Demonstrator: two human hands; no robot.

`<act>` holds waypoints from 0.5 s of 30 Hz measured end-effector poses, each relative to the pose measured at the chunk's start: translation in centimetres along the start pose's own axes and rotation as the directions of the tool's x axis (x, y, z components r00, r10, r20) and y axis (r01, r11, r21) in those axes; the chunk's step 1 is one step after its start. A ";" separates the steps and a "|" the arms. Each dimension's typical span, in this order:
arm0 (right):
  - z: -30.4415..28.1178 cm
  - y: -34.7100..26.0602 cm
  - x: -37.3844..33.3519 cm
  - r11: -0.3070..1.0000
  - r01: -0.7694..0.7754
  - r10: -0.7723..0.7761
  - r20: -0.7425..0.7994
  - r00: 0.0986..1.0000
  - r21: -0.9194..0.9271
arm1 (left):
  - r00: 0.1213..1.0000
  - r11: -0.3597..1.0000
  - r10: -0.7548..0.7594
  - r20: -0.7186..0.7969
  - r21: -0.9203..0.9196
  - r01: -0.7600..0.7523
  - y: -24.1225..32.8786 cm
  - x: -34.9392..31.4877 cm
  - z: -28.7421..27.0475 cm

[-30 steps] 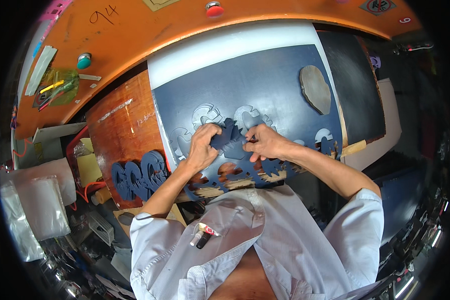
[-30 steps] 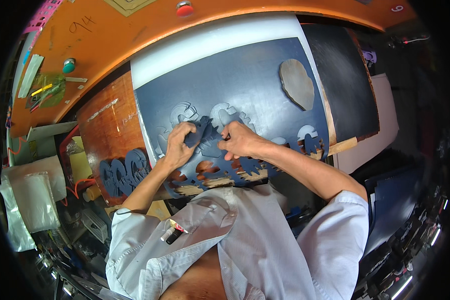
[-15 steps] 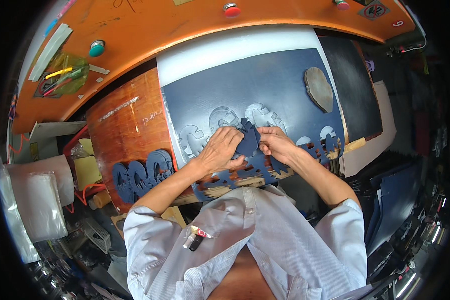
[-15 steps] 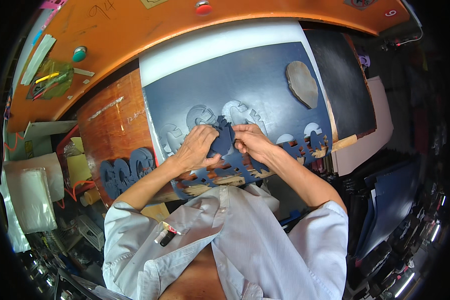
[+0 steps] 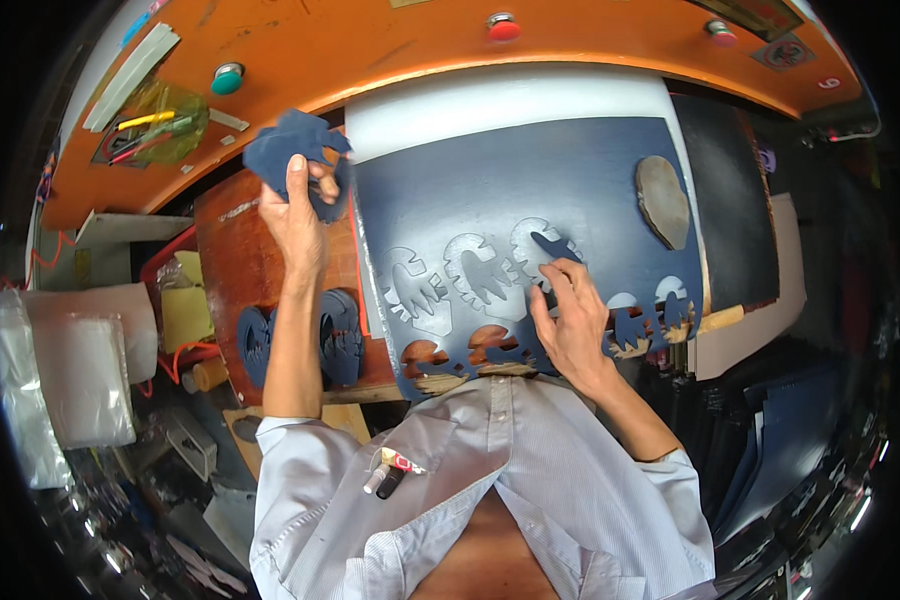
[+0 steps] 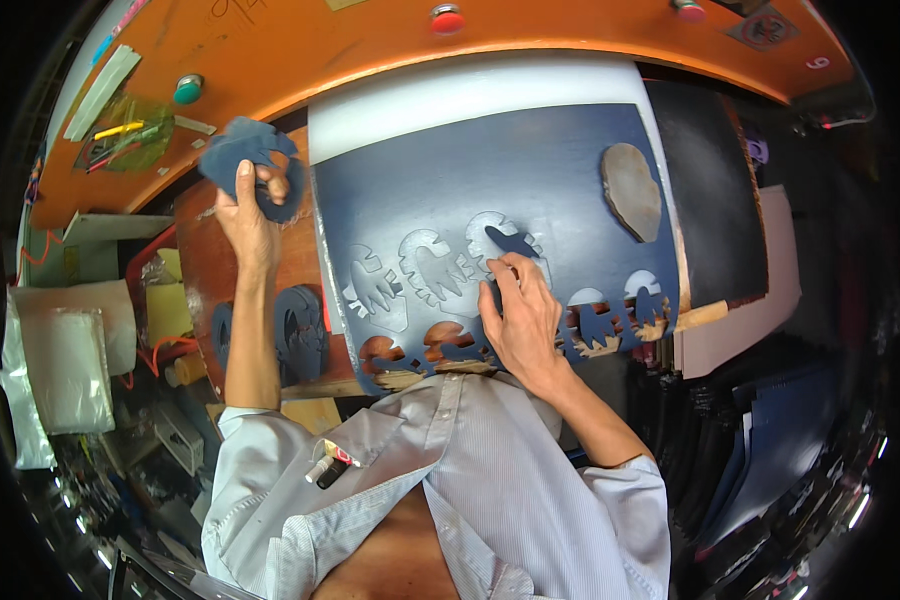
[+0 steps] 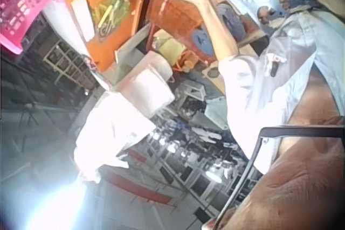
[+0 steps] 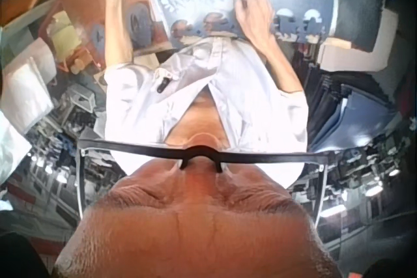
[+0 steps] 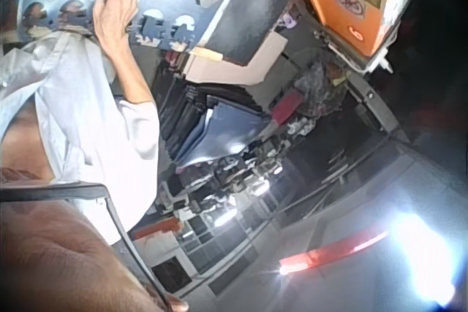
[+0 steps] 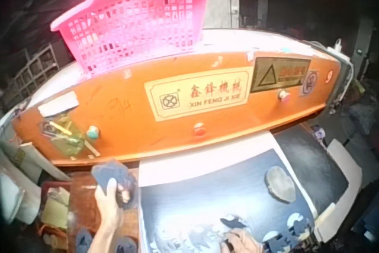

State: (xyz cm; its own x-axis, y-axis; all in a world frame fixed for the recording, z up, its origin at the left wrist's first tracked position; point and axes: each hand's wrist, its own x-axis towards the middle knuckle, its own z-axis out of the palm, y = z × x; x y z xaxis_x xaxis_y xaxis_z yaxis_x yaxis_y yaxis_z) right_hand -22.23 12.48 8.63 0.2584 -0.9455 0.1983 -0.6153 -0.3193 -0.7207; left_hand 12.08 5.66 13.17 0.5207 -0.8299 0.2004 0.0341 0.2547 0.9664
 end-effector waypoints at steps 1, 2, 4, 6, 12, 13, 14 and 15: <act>0.1 -0.5 0.2 0.996 0.079 -0.081 -0.077 0.994 -0.034 | 0.995 0.975 0.104 0.005 0.198 -0.103 0.8 0.1 -0.8; 0.6 -1.1 0.6 0.993 0.105 -0.106 0.026 0.994 0.051 | 0.984 0.914 0.171 0.041 0.368 -0.174 1.0 -0.4 -1.2; 2.6 -2.1 1.6 0.978 0.001 -0.063 0.291 0.955 0.209 | 0.960 0.650 0.167 0.224 0.707 -0.278 1.4 -3.1 -2.7; 4.7 -2.6 2.7 0.966 -0.177 0.066 0.480 0.875 0.190 | 0.787 0.563 0.209 0.581 0.587 -0.582 -0.5 -5.1 -3.2; 6.2 -2.5 4.9 0.945 -0.322 0.203 0.683 0.701 0.050 | 0.699 0.711 -0.054 0.713 0.519 -0.475 -4.5 -11.0 -5.4; 6.1 -2.6 5.1 0.951 -0.310 0.205 0.720 0.663 0.015 | 0.759 0.736 -0.161 0.631 0.589 -0.333 -4.6 -11.3 -5.7; 6.1 -2.9 5.4 0.957 -0.288 0.206 0.737 0.644 -0.016 | 0.806 0.744 -0.271 0.527 0.645 -0.172 -4.7 -11.4 -5.8; 6.0 -3.2 5.5 0.964 -0.264 0.199 0.765 0.612 -0.039 | 0.824 0.732 -0.382 0.418 0.681 -0.006 -4.7 -11.5 -5.9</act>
State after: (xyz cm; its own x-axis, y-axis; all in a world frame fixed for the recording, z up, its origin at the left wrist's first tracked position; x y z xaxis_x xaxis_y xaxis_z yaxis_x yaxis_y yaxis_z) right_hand -14.37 8.67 8.04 0.6059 -0.5932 -0.5301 -0.6903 -0.0607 -0.7210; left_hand 10.93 16.92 5.41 0.0590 -0.9888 -0.1369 -0.5596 -0.1464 0.8157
